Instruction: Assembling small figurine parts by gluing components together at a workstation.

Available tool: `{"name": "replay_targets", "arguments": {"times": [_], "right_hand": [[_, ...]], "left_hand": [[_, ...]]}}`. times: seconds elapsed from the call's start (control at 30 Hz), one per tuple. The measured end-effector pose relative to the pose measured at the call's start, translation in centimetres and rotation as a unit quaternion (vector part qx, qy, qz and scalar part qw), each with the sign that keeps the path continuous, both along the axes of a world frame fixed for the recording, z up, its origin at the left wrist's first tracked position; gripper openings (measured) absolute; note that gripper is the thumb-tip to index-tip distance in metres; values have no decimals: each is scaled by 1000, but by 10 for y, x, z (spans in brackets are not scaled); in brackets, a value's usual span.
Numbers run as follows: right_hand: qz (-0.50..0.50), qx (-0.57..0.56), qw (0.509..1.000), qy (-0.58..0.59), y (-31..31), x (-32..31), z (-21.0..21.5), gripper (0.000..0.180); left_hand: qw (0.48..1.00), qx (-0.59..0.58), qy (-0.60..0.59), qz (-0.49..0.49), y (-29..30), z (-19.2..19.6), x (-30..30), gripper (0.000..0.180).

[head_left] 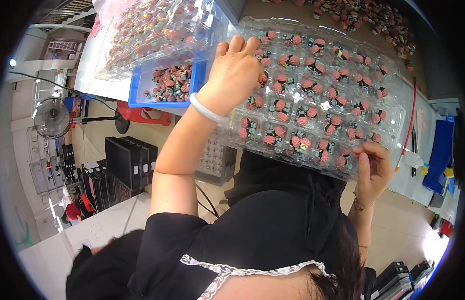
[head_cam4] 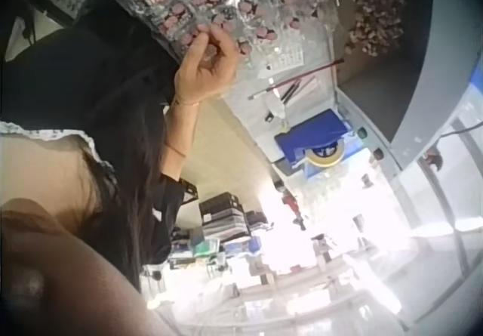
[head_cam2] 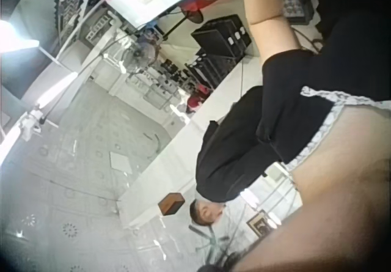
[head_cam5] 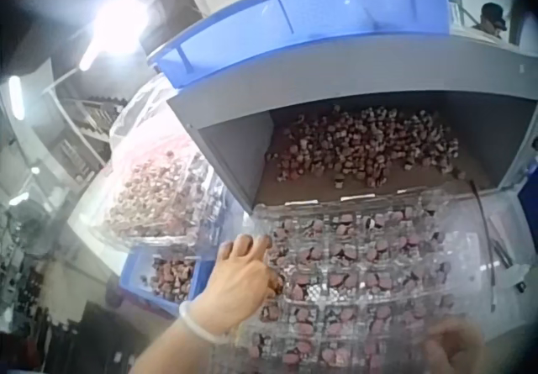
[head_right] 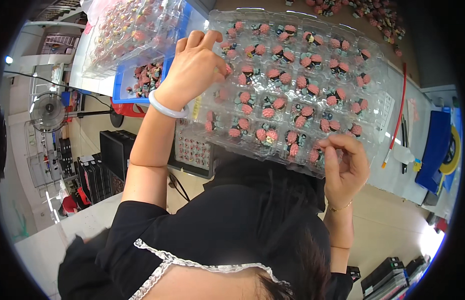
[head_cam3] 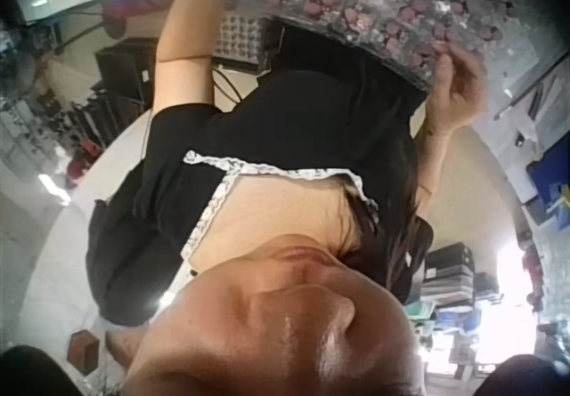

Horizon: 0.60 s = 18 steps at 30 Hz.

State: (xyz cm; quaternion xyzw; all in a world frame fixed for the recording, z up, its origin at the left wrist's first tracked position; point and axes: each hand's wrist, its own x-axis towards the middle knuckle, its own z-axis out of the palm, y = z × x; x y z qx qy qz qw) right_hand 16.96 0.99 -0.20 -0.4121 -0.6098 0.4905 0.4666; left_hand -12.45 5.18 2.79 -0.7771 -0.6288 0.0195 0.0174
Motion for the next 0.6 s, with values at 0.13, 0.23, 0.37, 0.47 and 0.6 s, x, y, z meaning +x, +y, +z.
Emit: {"name": "replay_targets", "arguments": {"times": [0.13,0.23,0.37,0.47,0.6], "right_hand": [[2,10,1000,-25,2,7,3,15],[10,-41,997,-66,0,4,7,13],[10,40,997,-64,13,-2,12,13],[15,55,998,-26,15,2,3,13],[18,76,997,1,10,5,5,10]], "left_hand": [[1000,1,22,0,7,4,9,11],[997,32,-3,-74,8,-1,-3,11],[997,12,-6,-70,14,0,-13,15],[998,-25,-27,-41,11,2,-9,16],[998,-58,-25,-7,11,11,-6,20]]}}
